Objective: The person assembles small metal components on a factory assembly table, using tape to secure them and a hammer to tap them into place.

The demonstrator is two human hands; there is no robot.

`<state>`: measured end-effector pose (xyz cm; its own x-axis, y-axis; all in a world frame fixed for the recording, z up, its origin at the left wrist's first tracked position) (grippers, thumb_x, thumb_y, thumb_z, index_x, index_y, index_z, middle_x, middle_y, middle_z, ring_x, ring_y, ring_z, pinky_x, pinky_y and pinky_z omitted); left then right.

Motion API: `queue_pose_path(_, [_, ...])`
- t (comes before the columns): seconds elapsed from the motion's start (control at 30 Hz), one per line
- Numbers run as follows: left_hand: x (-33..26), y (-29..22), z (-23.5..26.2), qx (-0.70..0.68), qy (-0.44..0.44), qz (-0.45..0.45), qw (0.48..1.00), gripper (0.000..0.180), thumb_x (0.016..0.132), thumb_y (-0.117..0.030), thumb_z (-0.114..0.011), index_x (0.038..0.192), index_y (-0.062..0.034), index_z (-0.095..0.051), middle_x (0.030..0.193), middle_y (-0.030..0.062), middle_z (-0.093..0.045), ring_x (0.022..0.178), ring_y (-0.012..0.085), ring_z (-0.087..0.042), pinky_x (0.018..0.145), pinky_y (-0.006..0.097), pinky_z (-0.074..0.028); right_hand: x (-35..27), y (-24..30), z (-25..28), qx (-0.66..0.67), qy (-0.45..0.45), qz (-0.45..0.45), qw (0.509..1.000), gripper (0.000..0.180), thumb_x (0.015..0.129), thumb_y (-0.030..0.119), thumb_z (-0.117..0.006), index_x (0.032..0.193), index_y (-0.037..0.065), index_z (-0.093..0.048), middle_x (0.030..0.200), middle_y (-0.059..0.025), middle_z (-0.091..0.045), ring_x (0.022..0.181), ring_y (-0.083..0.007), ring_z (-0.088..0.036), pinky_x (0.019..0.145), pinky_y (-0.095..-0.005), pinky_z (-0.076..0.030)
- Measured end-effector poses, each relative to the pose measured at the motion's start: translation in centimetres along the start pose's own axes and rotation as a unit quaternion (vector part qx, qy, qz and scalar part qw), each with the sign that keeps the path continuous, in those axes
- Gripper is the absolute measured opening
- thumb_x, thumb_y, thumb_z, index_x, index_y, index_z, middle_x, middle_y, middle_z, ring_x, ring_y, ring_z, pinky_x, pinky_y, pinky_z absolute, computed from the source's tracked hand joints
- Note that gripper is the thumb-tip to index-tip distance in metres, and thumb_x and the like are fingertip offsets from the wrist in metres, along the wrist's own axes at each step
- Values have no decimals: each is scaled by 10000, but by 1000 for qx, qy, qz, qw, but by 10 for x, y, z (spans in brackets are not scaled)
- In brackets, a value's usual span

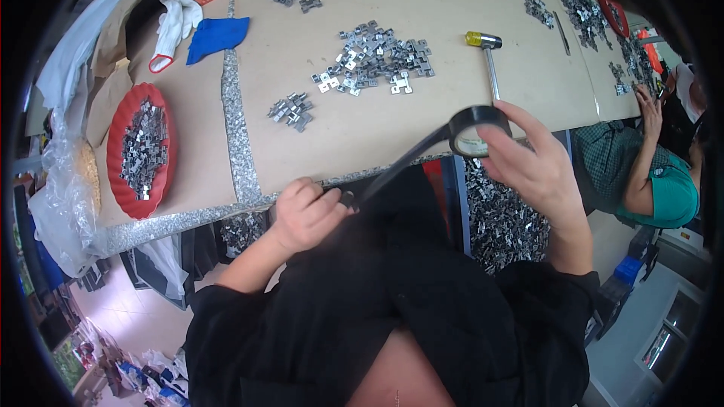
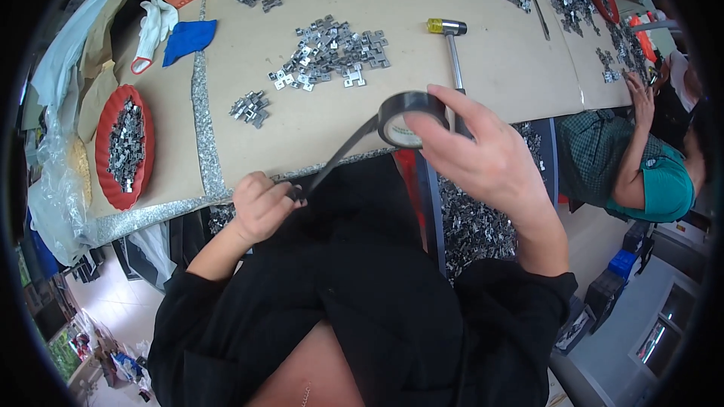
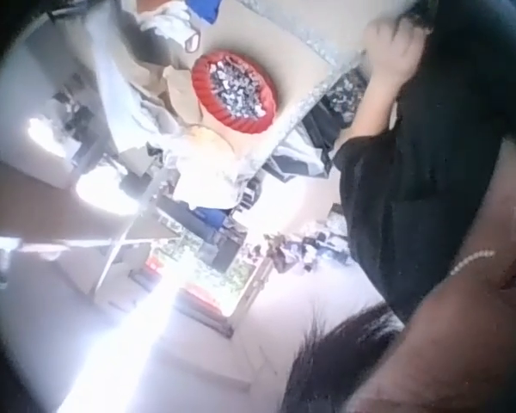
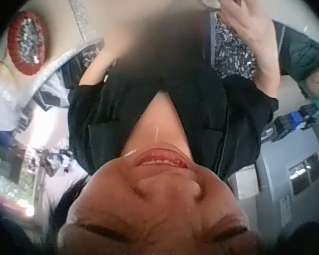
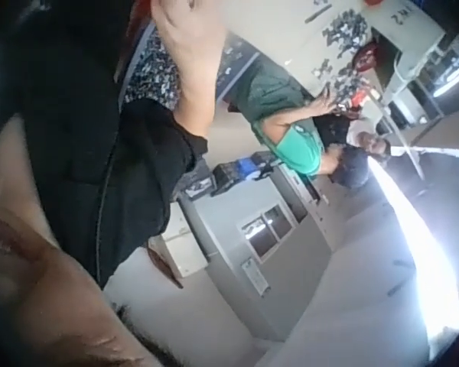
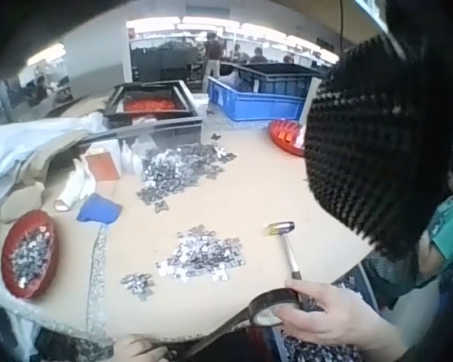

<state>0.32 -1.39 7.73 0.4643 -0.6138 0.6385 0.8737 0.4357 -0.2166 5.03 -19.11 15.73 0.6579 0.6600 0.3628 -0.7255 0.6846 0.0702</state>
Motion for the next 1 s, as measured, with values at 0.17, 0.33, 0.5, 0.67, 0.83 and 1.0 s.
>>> queue_pose_path(0.17, [-2, -15, 21, 85, -81, -26, 993, 174, 577, -194, -691, 639, -102, -558, 759, 10, -587, 594, 151, -452, 503, 272, -322, 2, 32, 54, -31, -44, 71, 996, 358, 583, -15, -650, 893, 159, -608, 1046, -160, -528, 772, -228, -604, 625, -262, -510])
queue_pose_path(0.33, [-21, -22, 15, 118, -87, 10, 989, 226, 599, -222, -731, 654, -106, -545, 822, -2, -611, 656, 136, -505, 558, 286, -314, 10, 83, 107, -194, -81, 215, 954, 260, 629, -107, -566, 817, 66, -614, 920, 52, -490, 878, -254, -583, 722, -254, -558])
queue_pose_path(0.5, [-10, 11, 47, 84, -118, 112, 983, 223, 617, -108, -721, 753, -55, -552, 845, 36, -583, 691, 198, -495, 582, 308, -348, 18, 113, 132, -212, -82, 270, 936, 242, 655, -107, -553, 817, 64, -612, 926, 56, -485, 896, -250, -579, 727, -249, -558])
queue_pose_path(0.67, [59, 56, 67, -387, -150, 266, 870, 293, 774, -72, -583, 1047, -24, -490, 976, 96, -578, 866, 142, -501, 778, 276, -386, 22, 135, 126, -236, -44, 295, 925, 295, 609, -94, -584, 852, 72, -600, 939, 46, -490, 919, -257, -571, 754, -268, -548])
queue_pose_path(0.83, [108, 9, 33, -694, -1, 248, 676, 406, 763, -124, -629, 1112, -35, -441, 960, 101, -584, 898, 120, -517, 801, 264, -392, 27, 129, 116, -162, -2, 239, 957, 405, 570, -5, -645, 955, 91, -564, 1037, -178, -525, 918, -258, -572, 760, -298, -524])
queue_pose_path(1.0, [97, -4, -7, -761, 75, 276, 582, 428, 723, -68, -668, 1090, -47, -449, 877, 52, -595, 827, 97, -542, 754, 235, -419, 18, 111, 95, -152, 7, 206, 967, 384, 605, 57, -643, 978, 94, -562, 1061, -141, -516, 943, -248, -560, 760, -291, -514])
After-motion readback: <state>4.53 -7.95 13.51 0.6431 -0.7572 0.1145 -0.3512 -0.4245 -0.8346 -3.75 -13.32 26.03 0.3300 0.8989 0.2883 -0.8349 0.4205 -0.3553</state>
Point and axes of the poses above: each hand's wrist, its own x-axis towards the middle knuckle, its own z-axis out of the back of the hand, y = z × x, the point moved 10 cm from there along x, towards the middle knuckle
